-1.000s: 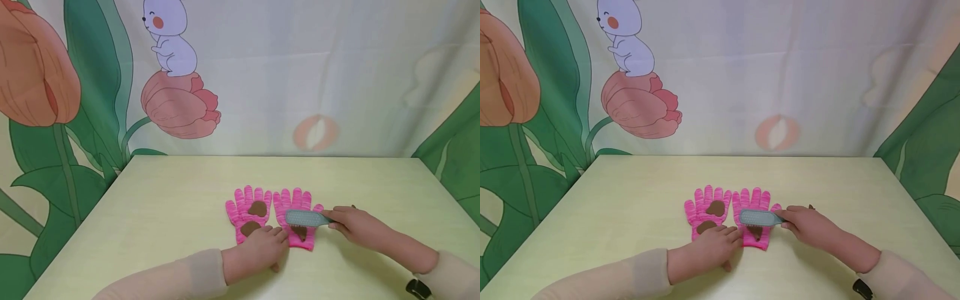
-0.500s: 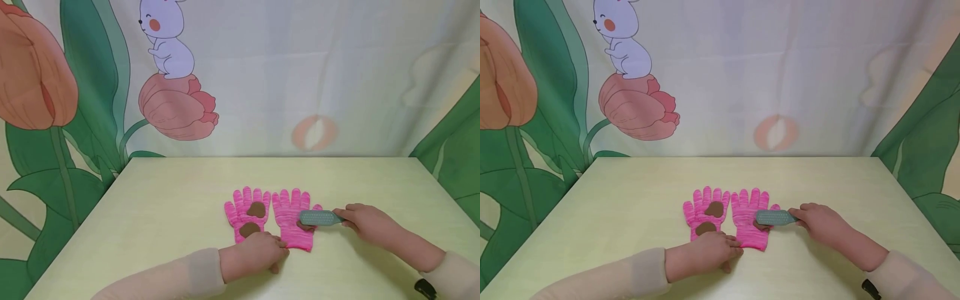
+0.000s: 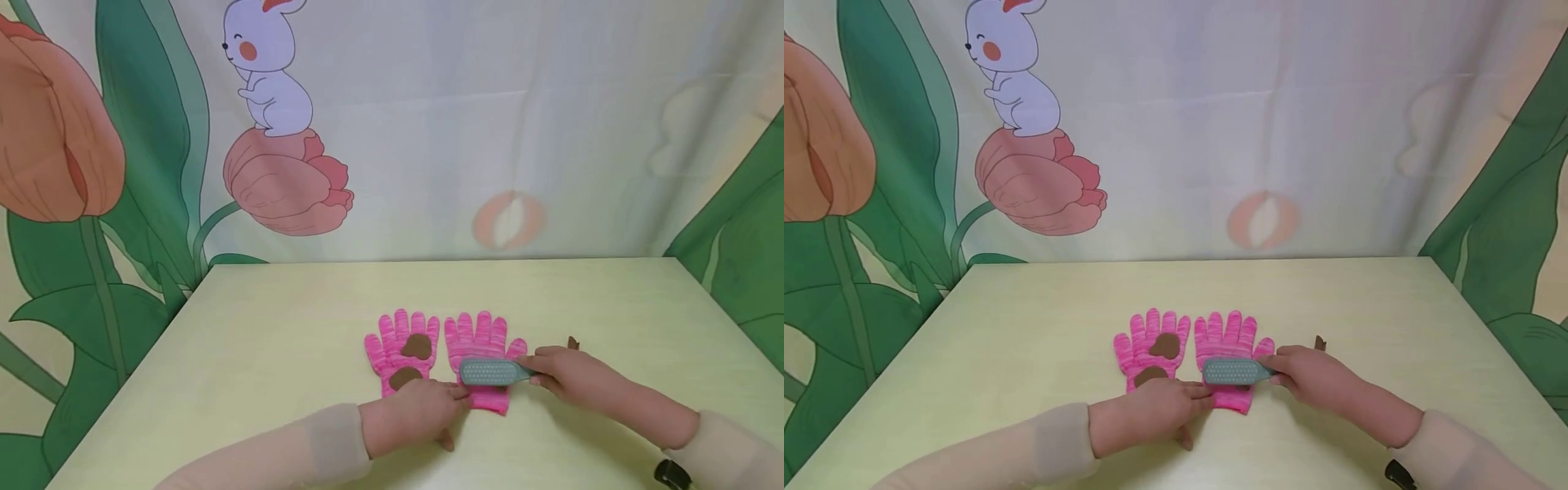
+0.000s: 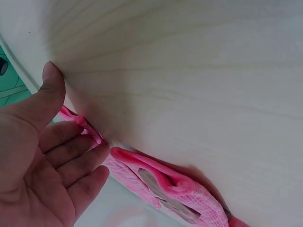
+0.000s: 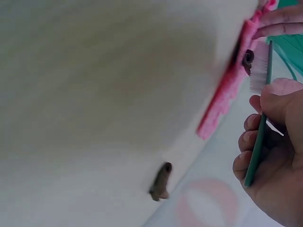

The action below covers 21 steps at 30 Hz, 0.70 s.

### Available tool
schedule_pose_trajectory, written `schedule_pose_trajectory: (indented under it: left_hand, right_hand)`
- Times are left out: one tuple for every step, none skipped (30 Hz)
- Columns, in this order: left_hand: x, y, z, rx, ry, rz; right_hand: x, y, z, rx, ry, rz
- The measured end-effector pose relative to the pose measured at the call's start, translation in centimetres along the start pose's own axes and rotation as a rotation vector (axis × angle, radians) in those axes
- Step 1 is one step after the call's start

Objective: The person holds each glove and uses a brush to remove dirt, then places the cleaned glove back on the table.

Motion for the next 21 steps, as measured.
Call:
schedule_pose_trajectory:
  left_hand:
    - [0.1, 0.0, 0.1, 0.012, -0.007, -0.015]
    - [0.1, 0.1, 0.2, 0.017, -0.009, -0.028]
    - [0.2, 0.1, 0.2, 0.021, -0.011, -0.037]
    - [0.2, 0.2, 0.2, 0.024, -0.011, -0.046]
    - [0.2, 0.2, 0.2, 0.028, -0.009, -0.054]
    - [0.2, 0.2, 0.2, 0.03, -0.011, -0.058]
    - [0.3, 0.2, 0.2, 0.032, -0.009, -0.061]
    - [0.2, 0.2, 0.1, 0.026, -0.007, -0.057]
    - [0.2, 0.2, 0.1, 0.019, -0.006, -0.051]
    - [0.2, 0.3, 0.0, 0.012, -0.006, -0.041]
    - [0.1, 0.3, -0.1, 0.002, -0.004, -0.032]
    - [0.1, 0.2, -0.2, -0.006, -0.007, -0.025]
    - [0.1, 0.2, -0.2, -0.013, -0.006, -0.02]
    - [0.1, 0.2, -0.2, -0.017, -0.01, -0.015]
    - [0.2, 0.1, -0.1, -0.012, -0.009, -0.018]
    - [0.2, 0.1, 0.0, -0.006, -0.009, -0.022]
    - [0.2, 0.1, 0.0, 0.0, -0.007, -0.027]
    - [0.2, 0.1, 0.1, 0.009, -0.005, -0.03]
    - [0.2, 0.2, 0.1, 0.017, 0.0, -0.03]
    - [0.2, 0.3, 0.1, 0.023, 0.002, -0.03]
    - [0.1, 0.3, 0.1, 0.029, 0.006, -0.03]
  right_hand:
    - [-0.2, -0.1, 0.4, 0.013, 0.017, -0.004]
    - [-0.5, -0.2, 0.7, 0.025, 0.031, -0.004]
    - [-0.8, -0.4, 1.0, 0.036, 0.046, -0.003]
    - [-1.1, -0.6, 1.2, 0.042, 0.058, -0.004]
    - [-1.5, -0.8, 1.4, 0.052, 0.068, 0.007]
    - [-2.0, -1.1, 1.5, 0.058, 0.073, 0.02]
    - [-2.4, -1.4, 1.5, 0.062, 0.068, 0.035]
    - [-2.8, -1.7, 1.4, 0.062, 0.06, 0.046]
    - [-3.3, -2.0, 1.3, 0.062, 0.051, 0.059]
    - [-3.7, -2.4, 1.1, 0.057, 0.038, 0.075]
    - [-4.3, -2.8, 0.9, 0.055, 0.024, 0.096]
    - [-4.7, -3.1, 0.6, 0.052, 0.009, 0.112]
    - [-5.2, -3.5, 0.2, 0.044, -0.005, 0.125]
    - [-5.5, -3.7, -0.2, 0.034, -0.012, 0.131]
    - [-5.7, -3.9, -0.5, 0.022, -0.02, 0.137]
    - [-5.9, -4.1, -0.8, 0.009, -0.028, 0.141]
    - [-5.9, -4.1, -1.1, -0.008, -0.029, 0.138]
    - [-5.8, -4.1, -1.4, -0.026, -0.028, 0.14]
    - [-5.6, -3.9, -1.7, -0.044, -0.028, 0.146]
    - [-5.2, -3.7, -2.0, -0.065, -0.024, 0.148]
    - [-4.7, -3.5, -2.1, -0.082, -0.024, 0.149]
Point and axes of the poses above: each hand's wrist, its own y-axis towards the middle knuckle, its own z-axis out of the palm, x = y × z, the point moved 7 cm from there along y, towards the middle knuckle, and after that the axes turned 9 degrees about z, right-handed, at the moved point
